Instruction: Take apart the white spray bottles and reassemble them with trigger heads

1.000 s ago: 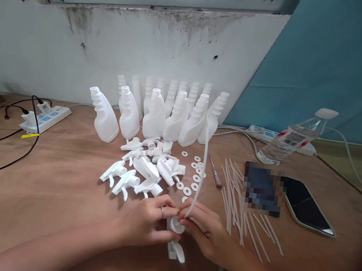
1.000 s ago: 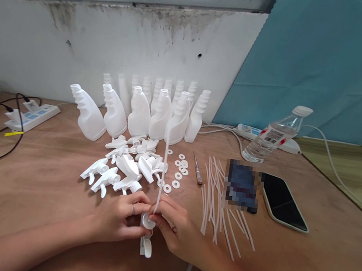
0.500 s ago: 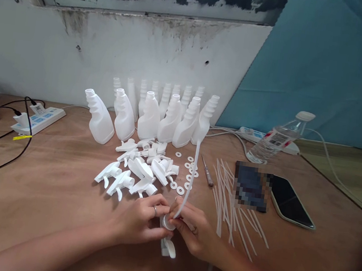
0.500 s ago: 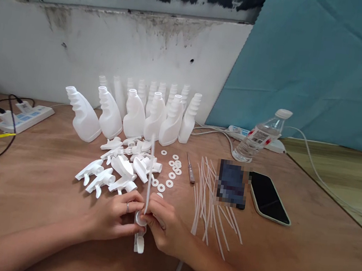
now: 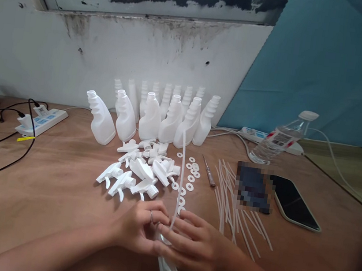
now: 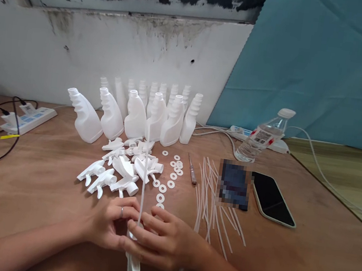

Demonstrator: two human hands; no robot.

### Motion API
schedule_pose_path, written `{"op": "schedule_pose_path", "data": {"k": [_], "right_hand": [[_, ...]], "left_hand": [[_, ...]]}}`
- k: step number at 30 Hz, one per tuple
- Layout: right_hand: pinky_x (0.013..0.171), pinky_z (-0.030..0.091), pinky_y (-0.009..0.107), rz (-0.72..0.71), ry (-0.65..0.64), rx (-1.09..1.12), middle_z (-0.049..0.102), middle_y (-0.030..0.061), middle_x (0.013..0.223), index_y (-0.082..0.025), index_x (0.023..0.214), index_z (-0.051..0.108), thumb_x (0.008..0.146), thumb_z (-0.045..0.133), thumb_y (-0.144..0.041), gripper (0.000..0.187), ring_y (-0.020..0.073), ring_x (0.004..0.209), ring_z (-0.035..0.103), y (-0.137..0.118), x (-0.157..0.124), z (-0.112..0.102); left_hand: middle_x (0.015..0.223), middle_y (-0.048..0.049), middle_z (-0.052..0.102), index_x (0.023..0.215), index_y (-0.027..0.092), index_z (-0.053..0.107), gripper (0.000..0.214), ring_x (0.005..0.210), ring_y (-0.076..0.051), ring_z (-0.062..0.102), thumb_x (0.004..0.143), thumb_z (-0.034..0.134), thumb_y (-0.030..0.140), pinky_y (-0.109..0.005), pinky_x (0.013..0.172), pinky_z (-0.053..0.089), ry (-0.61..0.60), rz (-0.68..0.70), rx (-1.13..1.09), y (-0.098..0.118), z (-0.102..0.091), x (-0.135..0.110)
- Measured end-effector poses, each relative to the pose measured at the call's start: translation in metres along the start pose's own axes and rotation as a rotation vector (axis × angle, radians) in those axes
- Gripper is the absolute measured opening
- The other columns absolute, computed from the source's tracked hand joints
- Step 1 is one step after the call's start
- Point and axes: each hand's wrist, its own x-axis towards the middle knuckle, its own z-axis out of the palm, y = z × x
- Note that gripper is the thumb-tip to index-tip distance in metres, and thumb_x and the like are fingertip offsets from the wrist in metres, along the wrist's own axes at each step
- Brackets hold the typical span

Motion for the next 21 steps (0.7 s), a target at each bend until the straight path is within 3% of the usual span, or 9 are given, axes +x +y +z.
{"op": "schedule_pose_path", "data": {"k": [4,7,10,13,14,17,19,21], "right_hand": [[0.080,0.056,0.035,0.054,0.024,-0.013,0.070,0.0068,0.088,-0.010,0.103,0.068,0.093,0.050,-0.021,0.023,0.0201,0.089,0.068,-0.001,-0.001,-0.006],[0.082,0.056,0.038,0.097,0.082,-0.043,0.072,0.0079,0.086,-0.011,0.096,0.064,0.094,0.044,-0.015,0.021,0.0201,0.087,0.069,0.001,-0.005,-0.012],[0.077,0.057,0.039,0.150,0.136,-0.053,0.073,0.0109,0.088,-0.013,0.092,0.058,0.093,0.045,-0.011,0.013,0.0191,0.083,0.069,0.003,-0.007,-0.013],[0.071,0.057,0.037,0.181,0.144,-0.071,0.074,0.0146,0.094,-0.014,0.090,0.054,0.090,0.049,-0.008,0.007,0.0183,0.078,0.068,0.003,-0.007,-0.010],[0.071,0.057,0.037,0.191,0.140,-0.073,0.073,0.0156,0.097,-0.014,0.089,0.053,0.089,0.050,-0.008,0.006,0.0185,0.078,0.067,0.003,-0.007,-0.009],[0.065,0.055,0.034,0.202,0.132,-0.078,0.073,0.0148,0.099,-0.015,0.091,0.056,0.087,0.055,-0.010,0.006,0.0178,0.075,0.065,0.001,-0.007,-0.007],[0.053,0.049,0.028,0.212,0.127,-0.108,0.071,0.0088,0.090,-0.018,0.098,0.062,0.085,0.059,-0.011,0.015,0.0132,0.062,0.059,0.000,-0.006,-0.009],[0.045,0.040,0.024,0.239,0.132,-0.147,0.066,0.0023,0.079,-0.025,0.102,0.067,0.082,0.064,-0.011,0.024,0.0085,0.051,0.050,-0.003,-0.004,-0.011]], "left_hand": [[0.095,-0.0118,0.064,0.123,0.017,0.053,0.060,0.082,-0.020,0.063,0.078,0.069,0.053,-0.030,0.072,0.053,-0.003,0.231,0.269,0.001,-0.017,0.005],[0.099,-0.0098,0.064,0.125,0.022,0.051,0.043,0.093,-0.022,0.062,0.089,0.057,0.045,-0.036,0.082,0.052,0.195,0.276,0.599,-0.010,-0.057,0.011],[0.104,-0.0077,0.058,0.108,0.022,0.056,0.026,0.094,-0.021,0.059,0.085,0.063,0.030,-0.037,0.087,0.050,0.612,0.076,0.895,-0.036,-0.114,0.010],[0.121,-0.0117,0.049,0.115,0.018,0.051,0.039,0.099,-0.020,0.056,0.083,0.064,0.037,-0.033,0.082,0.051,1.022,-0.207,0.858,-0.071,-0.167,-0.005],[0.126,-0.0124,0.047,0.120,0.018,0.049,0.047,0.102,-0.020,0.055,0.082,0.065,0.040,-0.032,0.082,0.051,1.107,-0.277,0.818,-0.084,-0.181,-0.012],[0.132,-0.0168,0.046,0.128,0.015,0.043,0.070,0.107,-0.023,0.055,0.073,0.072,0.046,-0.033,0.082,0.052,1.128,-0.490,0.712,-0.117,-0.207,-0.032],[0.131,-0.0185,0.050,0.133,0.014,0.041,0.080,0.110,-0.025,0.057,0.069,0.074,0.049,-0.035,0.084,0.052,1.084,-0.636,0.623,-0.132,-0.214,-0.039],[0.128,-0.0179,0.054,0.133,0.014,0.042,0.083,0.110,-0.026,0.059,0.066,0.076,0.048,-0.036,0.085,0.053,1.022,-0.692,0.588,-0.140,-0.217,-0.039]]}}
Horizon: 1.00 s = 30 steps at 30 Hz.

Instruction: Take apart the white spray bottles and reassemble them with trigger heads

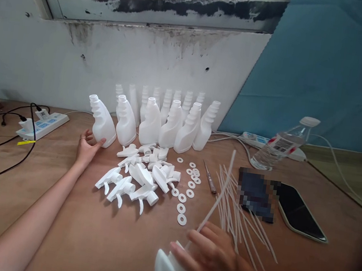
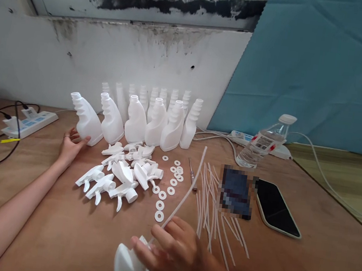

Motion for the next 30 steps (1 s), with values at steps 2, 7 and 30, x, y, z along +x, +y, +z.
{"op": "schedule_pose_path", "data": {"k": [2,7,30], "right_hand": [[0.041,0.035,0.023,0.054,0.026,-0.010,0.058,-0.0014,0.069,-0.030,0.100,0.069,0.080,0.068,-0.012,0.027,0.0070,0.047,0.044,-0.003,0.001,-0.002],[0.039,0.037,0.024,0.108,-0.014,0.042,0.045,-0.0029,0.057,-0.028,0.101,0.068,0.081,0.068,-0.014,0.024,0.0099,0.049,0.046,-0.006,-0.002,-0.006],[0.094,0.057,0.043,-0.130,-0.001,0.412,0.069,0.0125,0.089,-0.012,0.096,0.053,0.088,0.047,-0.006,0.012,0.0259,0.109,0.066,0.001,-0.002,0.008]], "left_hand": [[0.120,-0.0159,0.061,0.127,0.015,0.051,0.076,0.103,-0.027,0.063,0.063,0.078,0.045,-0.037,0.083,0.054,-0.051,0.011,0.031,0.001,0.002,0.002],[0.109,-0.0144,0.067,0.117,0.014,0.060,0.046,0.096,-0.027,0.066,0.076,0.066,0.034,-0.041,0.087,0.052,0.014,0.015,0.098,0.013,-0.007,-0.006],[0.125,-0.0081,0.059,0.108,0.020,0.053,0.019,0.131,-0.022,0.048,0.091,0.045,0.023,-0.052,0.118,0.026,0.068,0.672,0.017,0.045,-0.012,-0.038]]}}
